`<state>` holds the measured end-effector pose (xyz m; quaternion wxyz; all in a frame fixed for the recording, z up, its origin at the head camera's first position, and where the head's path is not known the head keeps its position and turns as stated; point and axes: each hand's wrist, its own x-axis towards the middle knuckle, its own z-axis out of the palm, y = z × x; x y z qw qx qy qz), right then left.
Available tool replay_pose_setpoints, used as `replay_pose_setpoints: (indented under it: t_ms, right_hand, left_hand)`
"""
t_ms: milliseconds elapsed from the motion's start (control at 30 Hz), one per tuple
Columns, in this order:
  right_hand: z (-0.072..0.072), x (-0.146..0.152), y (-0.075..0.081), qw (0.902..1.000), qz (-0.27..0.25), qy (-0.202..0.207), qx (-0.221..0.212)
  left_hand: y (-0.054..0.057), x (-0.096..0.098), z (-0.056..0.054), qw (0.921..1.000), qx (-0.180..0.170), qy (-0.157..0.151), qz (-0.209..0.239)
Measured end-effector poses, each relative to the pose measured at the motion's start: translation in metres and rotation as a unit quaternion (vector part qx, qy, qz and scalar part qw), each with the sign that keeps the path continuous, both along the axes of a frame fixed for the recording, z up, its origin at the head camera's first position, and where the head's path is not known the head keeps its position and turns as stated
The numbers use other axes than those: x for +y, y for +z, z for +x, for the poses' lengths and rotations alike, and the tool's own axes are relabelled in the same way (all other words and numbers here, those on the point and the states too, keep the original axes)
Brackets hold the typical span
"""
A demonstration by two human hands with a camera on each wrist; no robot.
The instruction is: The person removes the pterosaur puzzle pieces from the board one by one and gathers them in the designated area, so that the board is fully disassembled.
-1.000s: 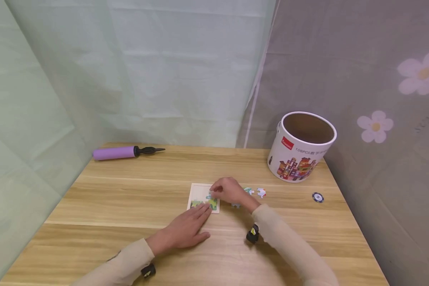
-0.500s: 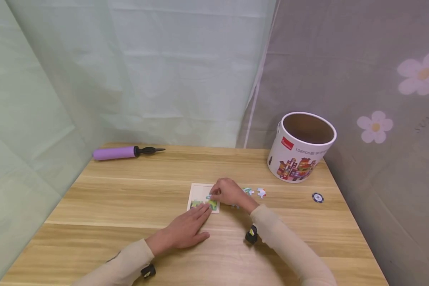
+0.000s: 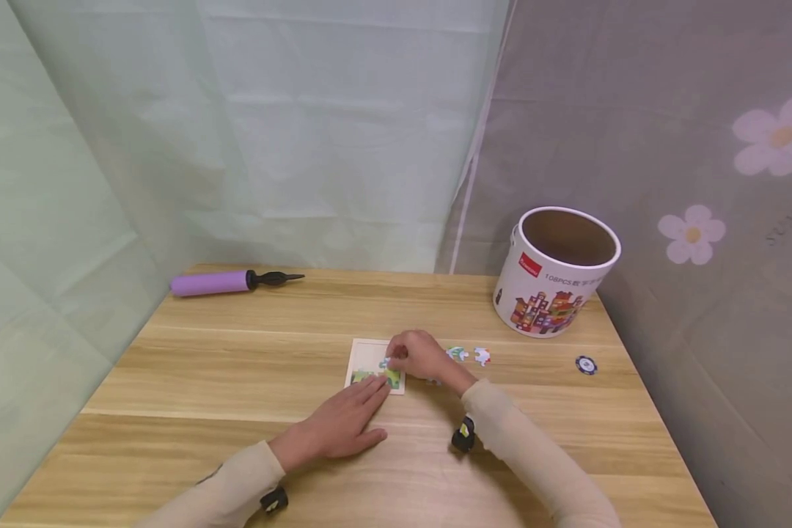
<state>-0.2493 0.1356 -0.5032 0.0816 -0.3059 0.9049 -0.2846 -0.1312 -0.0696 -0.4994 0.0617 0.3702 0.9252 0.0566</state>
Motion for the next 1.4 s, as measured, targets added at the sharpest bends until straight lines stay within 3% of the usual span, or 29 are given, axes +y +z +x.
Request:
replay_pose_setpoints:
  t_ms: [100, 333, 900, 1200, 1400]
  right_hand:
    - [0.000, 0.001, 0.000, 0.9996, -0.020, -0.004, -0.020]
    - [0.001, 0.002, 0.003, 0.9984, -0.054, 0.001, -0.019]
    - [0.002, 0.000, 0.005, 0.9990, -0.042, -0.014, 0.011]
    - [0.005, 0.026, 0.015, 0.9960, -0.086, -0.021, 0.013]
    - [0.009, 0.052, 0.020, 0.9958, -0.082, -0.039, 0.015]
  left_hand:
    - [0.001, 0.000, 0.000, 1.0000, 0.003, 0.000, 0.001]
    - [-0.001, 0.001, -0.001, 1.0000, 0.001, 0.003, -0.001]
    - [0.001, 0.001, -0.002, 1.0000, 0.001, -0.002, -0.005]
    - [0.000, 0.001, -0.001, 1.0000, -0.003, 0.005, -0.006]
    - [-0.002, 0.002, -0.001, 1.0000, 0.000, 0.004, -0.009]
